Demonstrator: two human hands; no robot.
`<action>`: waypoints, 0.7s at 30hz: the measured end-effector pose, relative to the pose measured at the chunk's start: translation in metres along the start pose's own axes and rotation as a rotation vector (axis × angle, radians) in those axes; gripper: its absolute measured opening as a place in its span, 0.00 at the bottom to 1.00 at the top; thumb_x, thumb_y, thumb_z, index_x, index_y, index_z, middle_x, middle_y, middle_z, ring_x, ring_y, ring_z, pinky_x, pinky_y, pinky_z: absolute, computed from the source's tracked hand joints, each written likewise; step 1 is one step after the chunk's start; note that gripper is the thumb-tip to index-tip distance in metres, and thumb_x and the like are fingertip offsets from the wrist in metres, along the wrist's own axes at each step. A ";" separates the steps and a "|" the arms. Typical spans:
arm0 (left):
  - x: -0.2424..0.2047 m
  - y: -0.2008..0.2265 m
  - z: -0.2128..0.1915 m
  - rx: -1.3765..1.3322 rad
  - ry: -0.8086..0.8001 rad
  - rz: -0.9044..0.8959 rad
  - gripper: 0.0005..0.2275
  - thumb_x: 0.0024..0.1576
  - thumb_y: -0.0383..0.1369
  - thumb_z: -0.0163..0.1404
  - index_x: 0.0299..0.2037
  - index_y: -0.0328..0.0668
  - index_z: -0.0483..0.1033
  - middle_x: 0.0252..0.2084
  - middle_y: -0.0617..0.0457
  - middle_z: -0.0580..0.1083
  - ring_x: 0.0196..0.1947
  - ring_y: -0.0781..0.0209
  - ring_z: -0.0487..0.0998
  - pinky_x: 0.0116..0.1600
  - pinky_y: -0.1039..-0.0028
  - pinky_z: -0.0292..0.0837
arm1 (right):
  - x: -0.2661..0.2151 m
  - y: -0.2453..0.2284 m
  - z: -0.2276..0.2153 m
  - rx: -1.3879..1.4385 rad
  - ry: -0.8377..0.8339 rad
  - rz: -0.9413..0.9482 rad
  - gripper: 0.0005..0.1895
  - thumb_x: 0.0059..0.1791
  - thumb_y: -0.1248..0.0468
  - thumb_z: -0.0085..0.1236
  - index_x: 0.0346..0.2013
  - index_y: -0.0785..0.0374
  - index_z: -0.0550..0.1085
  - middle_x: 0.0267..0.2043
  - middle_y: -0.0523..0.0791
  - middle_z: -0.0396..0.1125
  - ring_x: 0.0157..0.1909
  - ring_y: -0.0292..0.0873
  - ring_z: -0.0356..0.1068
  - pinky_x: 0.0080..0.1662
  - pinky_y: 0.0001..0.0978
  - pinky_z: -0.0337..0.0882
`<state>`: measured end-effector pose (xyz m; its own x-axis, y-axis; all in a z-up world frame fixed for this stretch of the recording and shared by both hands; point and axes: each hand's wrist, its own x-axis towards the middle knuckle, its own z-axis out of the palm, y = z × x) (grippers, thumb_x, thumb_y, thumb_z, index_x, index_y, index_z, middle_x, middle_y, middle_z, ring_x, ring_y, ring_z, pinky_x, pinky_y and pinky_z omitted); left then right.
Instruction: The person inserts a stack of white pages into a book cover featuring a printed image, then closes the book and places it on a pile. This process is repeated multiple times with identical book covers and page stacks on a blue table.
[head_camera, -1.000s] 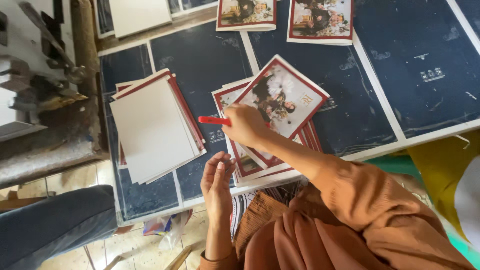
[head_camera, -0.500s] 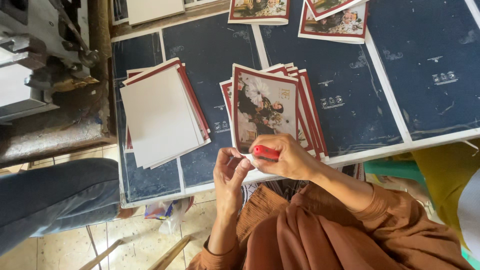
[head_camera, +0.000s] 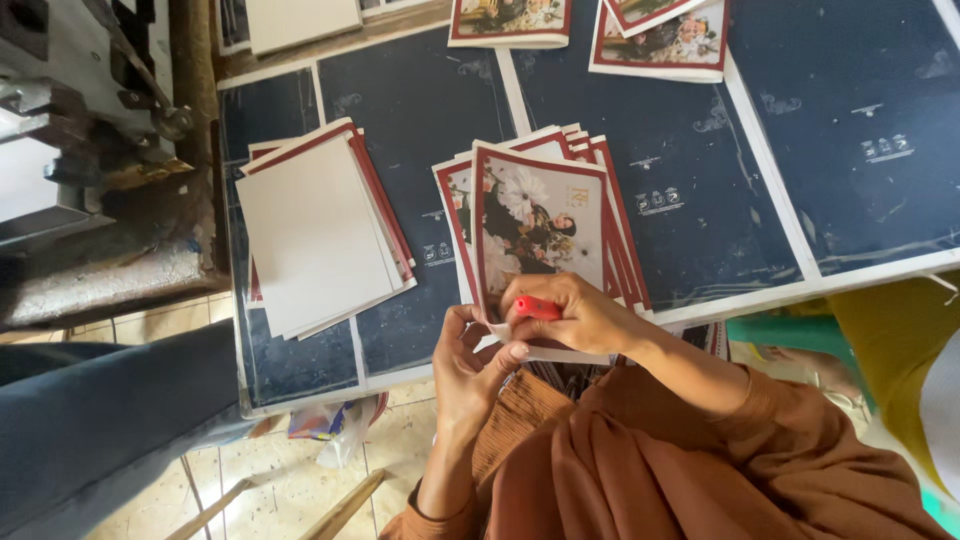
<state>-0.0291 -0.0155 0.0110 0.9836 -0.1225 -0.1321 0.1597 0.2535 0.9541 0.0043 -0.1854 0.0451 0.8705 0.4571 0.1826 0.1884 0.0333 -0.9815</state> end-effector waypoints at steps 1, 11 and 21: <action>-0.001 0.001 -0.001 -0.012 -0.032 -0.040 0.22 0.41 0.30 0.63 0.39 0.32 0.62 0.34 0.45 0.68 0.32 0.54 0.76 0.34 0.69 0.78 | -0.001 0.003 0.001 -0.031 -0.001 -0.022 0.02 0.44 0.67 0.57 0.27 0.61 0.76 0.28 0.42 0.66 0.30 0.36 0.64 0.36 0.31 0.65; -0.012 0.033 0.009 -0.022 -0.106 0.031 0.19 0.51 0.40 0.53 0.44 0.36 0.62 0.37 0.49 0.71 0.38 0.62 0.73 0.37 0.78 0.68 | -0.003 -0.015 0.014 -0.432 0.010 -0.166 0.10 0.46 0.61 0.55 0.35 0.63 0.67 0.35 0.44 0.63 0.36 0.40 0.65 0.40 0.28 0.67; 0.006 0.029 -0.018 -0.017 0.054 0.137 0.04 0.51 0.27 0.51 0.32 0.33 0.71 0.30 0.48 0.73 0.28 0.61 0.74 0.36 0.74 0.75 | -0.025 -0.025 -0.022 -0.331 0.174 -0.322 0.07 0.37 0.75 0.55 0.27 0.66 0.69 0.30 0.46 0.66 0.33 0.40 0.64 0.36 0.26 0.66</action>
<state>-0.0171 0.0088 0.0329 0.9993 -0.0345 -0.0156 0.0246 0.2805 0.9595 -0.0121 -0.2176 0.0667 0.8020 0.3137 0.5084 0.5703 -0.1489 -0.8078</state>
